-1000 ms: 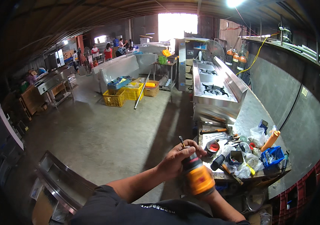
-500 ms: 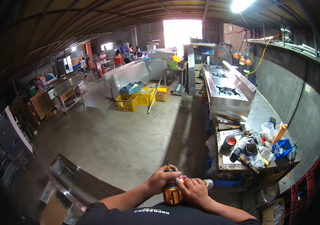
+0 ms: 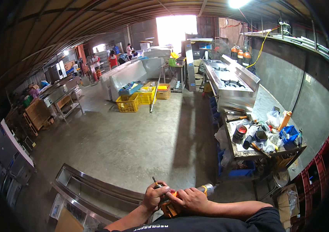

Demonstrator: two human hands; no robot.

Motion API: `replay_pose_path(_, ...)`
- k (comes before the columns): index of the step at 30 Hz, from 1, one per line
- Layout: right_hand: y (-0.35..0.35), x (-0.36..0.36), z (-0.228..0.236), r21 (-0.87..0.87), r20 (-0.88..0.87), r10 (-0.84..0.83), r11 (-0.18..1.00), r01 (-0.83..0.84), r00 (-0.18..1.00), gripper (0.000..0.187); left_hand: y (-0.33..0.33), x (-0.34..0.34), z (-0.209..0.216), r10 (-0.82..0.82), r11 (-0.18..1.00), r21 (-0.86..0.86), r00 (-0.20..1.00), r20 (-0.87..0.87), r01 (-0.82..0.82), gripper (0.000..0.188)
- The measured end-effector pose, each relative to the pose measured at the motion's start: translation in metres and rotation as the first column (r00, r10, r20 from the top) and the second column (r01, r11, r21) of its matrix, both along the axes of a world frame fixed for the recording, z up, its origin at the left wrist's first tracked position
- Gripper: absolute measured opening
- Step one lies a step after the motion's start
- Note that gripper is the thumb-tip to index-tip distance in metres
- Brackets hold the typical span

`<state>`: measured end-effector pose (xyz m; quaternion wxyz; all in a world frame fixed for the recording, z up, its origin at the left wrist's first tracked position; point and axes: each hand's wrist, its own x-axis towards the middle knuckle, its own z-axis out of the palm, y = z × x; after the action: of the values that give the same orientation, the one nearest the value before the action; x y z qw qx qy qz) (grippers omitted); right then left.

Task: The person connects a copper gas line to a brass valve on a stainless steel counter and tightens it with a wrench. They then walk to a workbench, load a drill bit into a cordless drill, and use the drill on a gas stove burner assembly.

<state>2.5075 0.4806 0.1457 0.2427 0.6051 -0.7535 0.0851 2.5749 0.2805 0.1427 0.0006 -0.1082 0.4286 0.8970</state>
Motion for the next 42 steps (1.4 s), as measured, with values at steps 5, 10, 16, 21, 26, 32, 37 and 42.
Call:
replay_pose_path(5,-0.016,0.007,-0.001,-0.062,-0.046,0.073,0.995,-0.076,0.996,0.062,-0.015,0.014,-0.017,0.109,0.993,-0.052,0.994,-0.023,-0.110,0.009)
replay_pose_path(10,-0.019,0.004,-0.004,-0.016,-0.032,0.092,0.996,-0.092,0.995,0.064,-0.025,0.017,-0.031,0.154,0.987,0.038,0.988,-0.004,-0.154,0.013)
replay_pose_path(16,-0.016,0.002,-0.005,-0.096,0.345,0.067,0.995,-0.036,0.936,0.066,-0.014,0.024,-0.002,0.007,0.977,-0.202,0.959,-0.284,-0.067,0.047)
replay_pose_path(21,-0.010,0.012,-0.014,-0.127,0.591,0.001,0.988,0.092,0.807,0.073,0.010,0.027,0.004,-0.043,0.998,0.021,0.944,-0.328,0.053,0.065)
replay_pose_path(26,0.004,0.017,-0.020,0.044,0.699,-0.135,0.988,0.145,0.702,0.091,0.026,0.028,-0.021,-0.087,0.987,0.088,0.917,-0.390,0.132,0.080)
replay_pose_path(32,0.016,0.022,-0.027,-0.043,0.797,-0.072,0.984,0.175,0.599,0.097,0.024,0.018,-0.033,-0.163,0.985,-0.100,0.935,-0.315,0.138,0.096)
replay_pose_path(37,0.023,0.030,-0.033,-0.041,0.786,-0.103,0.975,0.216,0.610,0.103,0.020,0.016,-0.036,-0.203,0.971,-0.184,0.936,-0.287,0.154,0.090)
replay_pose_path(42,0.022,0.038,-0.032,-0.088,0.783,-0.080,0.968,0.237,0.617,0.105,0.027,0.020,-0.032,-0.195,0.976,-0.153,0.927,-0.321,0.153,0.082)
